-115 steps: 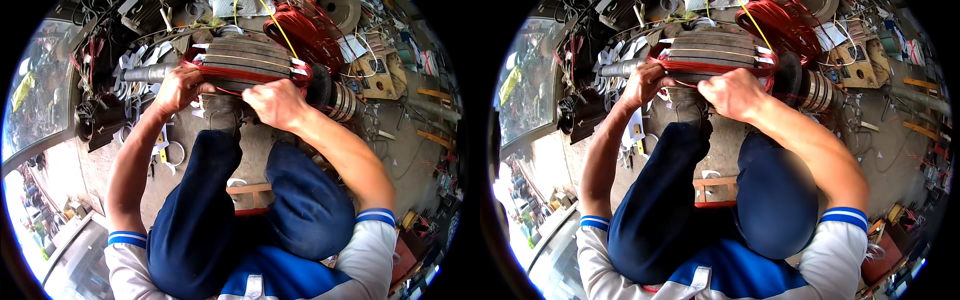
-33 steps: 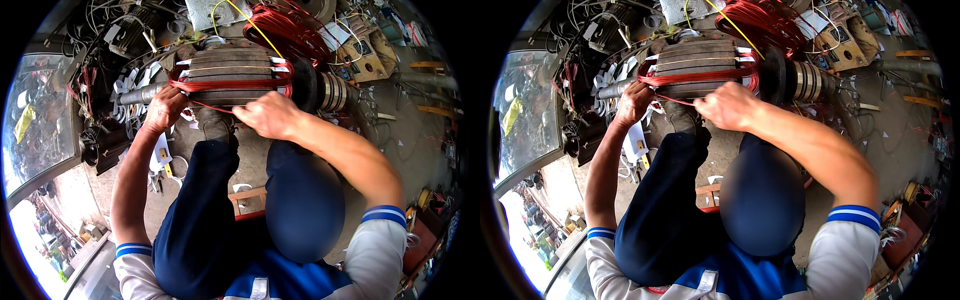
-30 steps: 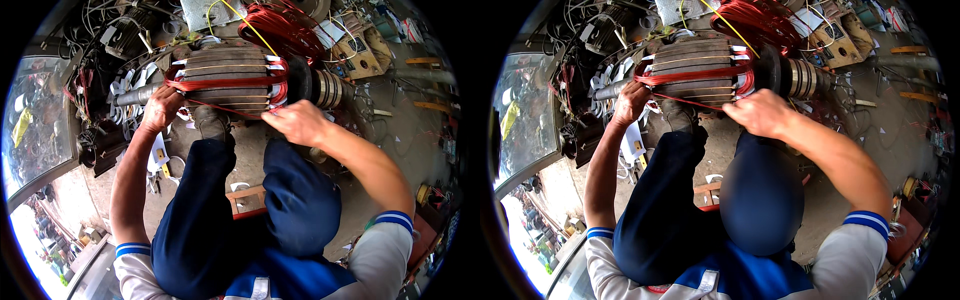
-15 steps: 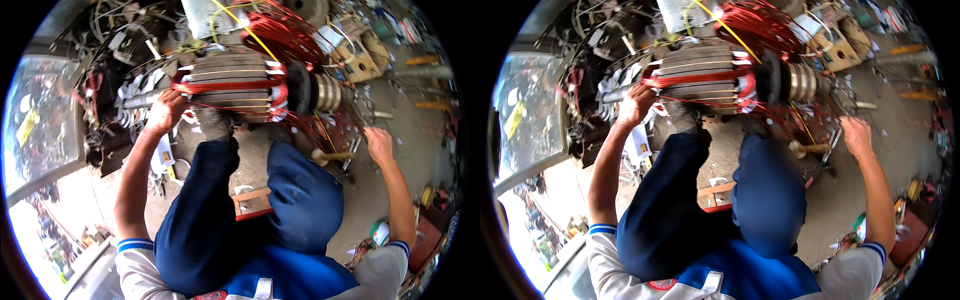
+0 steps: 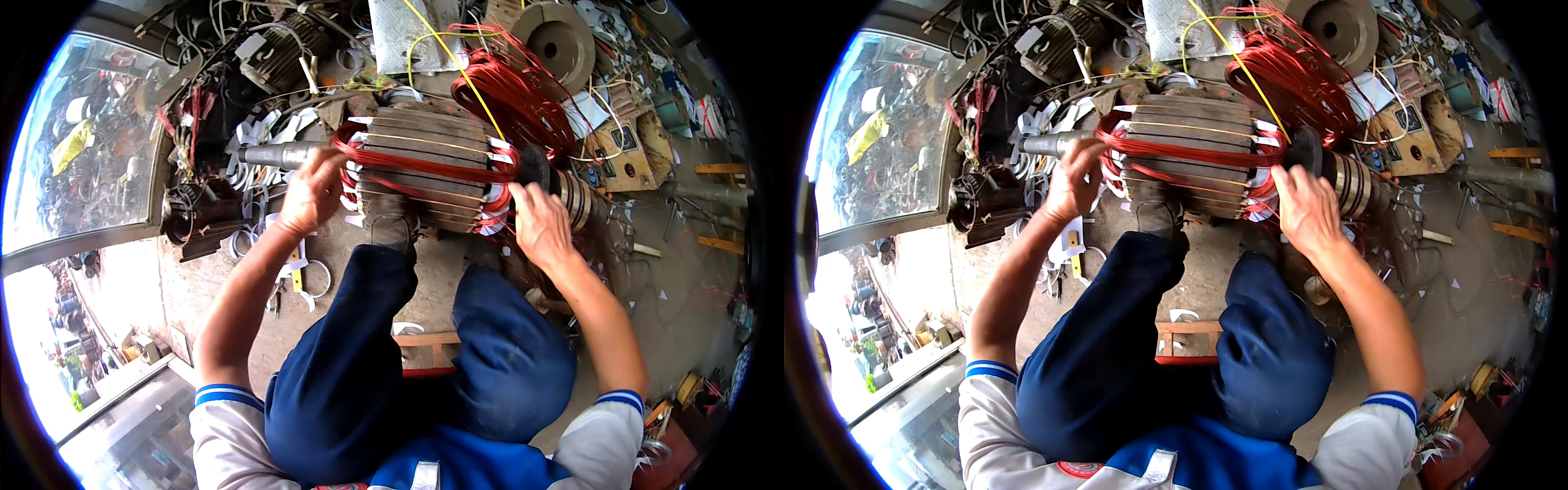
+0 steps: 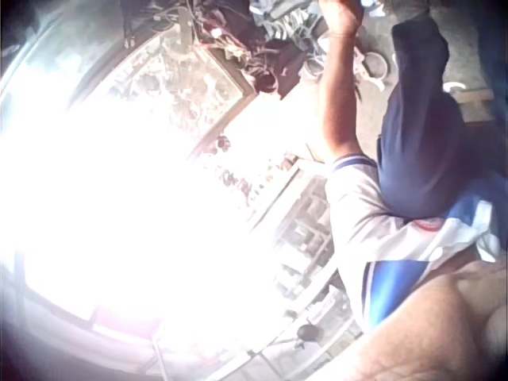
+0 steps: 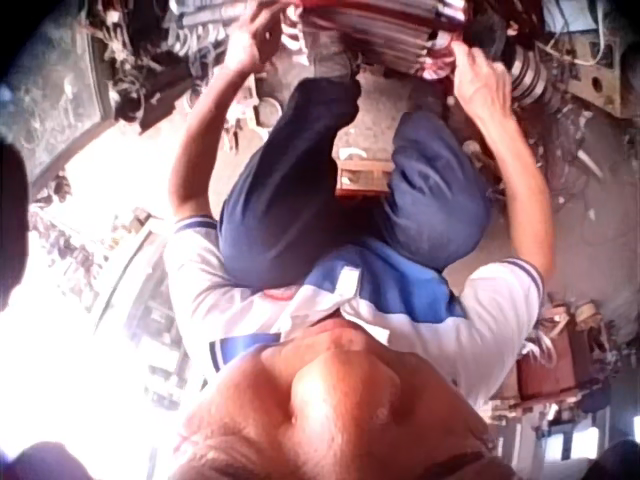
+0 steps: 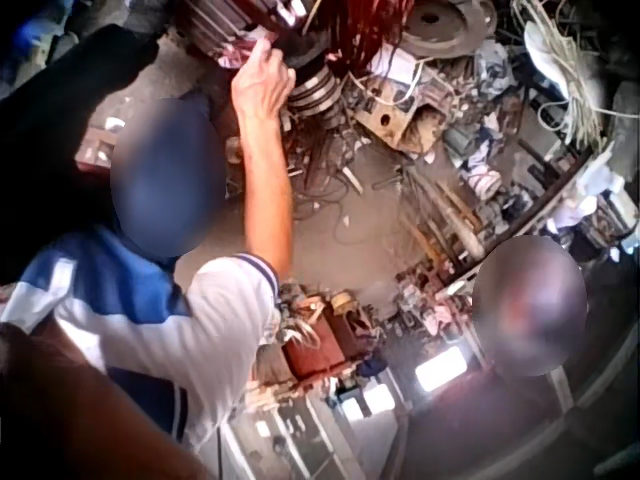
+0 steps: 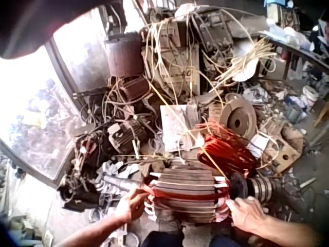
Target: The person sits on the floor and winds red copper wire around a motor stator. They use a wooden mallet to tap the windings into place and insert white paper between layers of wire.
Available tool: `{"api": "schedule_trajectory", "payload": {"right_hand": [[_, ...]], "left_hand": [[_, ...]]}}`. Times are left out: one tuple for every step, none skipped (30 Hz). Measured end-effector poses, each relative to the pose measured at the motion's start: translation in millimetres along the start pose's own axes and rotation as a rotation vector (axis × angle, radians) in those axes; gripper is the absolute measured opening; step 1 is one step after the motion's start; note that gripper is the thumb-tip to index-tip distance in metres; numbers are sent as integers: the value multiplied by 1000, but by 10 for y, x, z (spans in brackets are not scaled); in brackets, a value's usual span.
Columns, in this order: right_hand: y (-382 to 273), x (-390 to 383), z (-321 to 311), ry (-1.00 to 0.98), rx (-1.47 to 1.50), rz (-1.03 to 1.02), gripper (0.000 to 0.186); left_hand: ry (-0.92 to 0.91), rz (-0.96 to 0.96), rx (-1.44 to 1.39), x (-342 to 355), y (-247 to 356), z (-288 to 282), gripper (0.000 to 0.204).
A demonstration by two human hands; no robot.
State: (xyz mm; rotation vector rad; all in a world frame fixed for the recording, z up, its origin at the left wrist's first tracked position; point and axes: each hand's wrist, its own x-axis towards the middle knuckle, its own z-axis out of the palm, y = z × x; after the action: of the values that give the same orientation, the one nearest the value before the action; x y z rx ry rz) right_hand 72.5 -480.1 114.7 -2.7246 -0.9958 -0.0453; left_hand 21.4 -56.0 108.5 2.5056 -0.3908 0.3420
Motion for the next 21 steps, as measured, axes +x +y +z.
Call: {"api": "schedule_trajectory", "payload": {"right_hand": [[44,58,19,59,-28,-6,37],[35,129,32,167,-52,-16,42],[32,205,51,209,-85,-47,44],[31,275,76,251,-118,-77,46],[6,349,149,224,-81,-95,47],[0,413,199,198,-51,-111,48],[2,462,198,206,-16,-164,47],[47,499,232,150,-7,-172,38],[109,547,241,137,6,-190,33],[169,589,239,123,19,-208,27],[159,660,208,170,82,-193,19],[201,720,199,185,147,-185,16],[254,791,155,131,181,-113,15],[298,860,102,71,216,-40,15],[316,966,33,109,342,-36,19],[320,1041,22,67,513,76,22],[349,1107,-60,-52,498,115,25],[362,1173,-132,-168,485,148,27],[351,1222,-165,-249,475,185,39],[261,1262,-227,-268,416,170,43],[88,1302,-300,-286,357,150,48]], "left_hand": [[33,64,87,106,12,-45,39],[35,119,146,261,52,-81,42],[-33,127,136,384,71,-76,43],[-101,136,126,481,60,-39,45],[-297,78,116,516,-33,-23,41],[-334,97,102,609,-18,6,30],[-383,100,127,653,-40,44,28],[-437,102,150,680,-48,81,25],[-417,86,77,707,-71,89,24],[-395,70,4,733,-104,77,23],[-404,20,-45,793,-108,30,26],[-374,-72,-91,825,-80,30,28],[-390,-130,-142,933,-91,-5,30],[-408,-193,-194,1061,-107,-32,33],[-385,-202,-228,1169,-175,-34,37],[-362,-211,-262,1251,-230,-23,41],[-365,-236,-281,1322,-240,-3,46],[-414,-274,-327,1350,-261,-17,53],[-420,-276,-322,1336,-270,-32,56],[-425,-278,-318,1311,-255,-48,59],[-375,-254,-298,1260,-266,-30,61]]}}
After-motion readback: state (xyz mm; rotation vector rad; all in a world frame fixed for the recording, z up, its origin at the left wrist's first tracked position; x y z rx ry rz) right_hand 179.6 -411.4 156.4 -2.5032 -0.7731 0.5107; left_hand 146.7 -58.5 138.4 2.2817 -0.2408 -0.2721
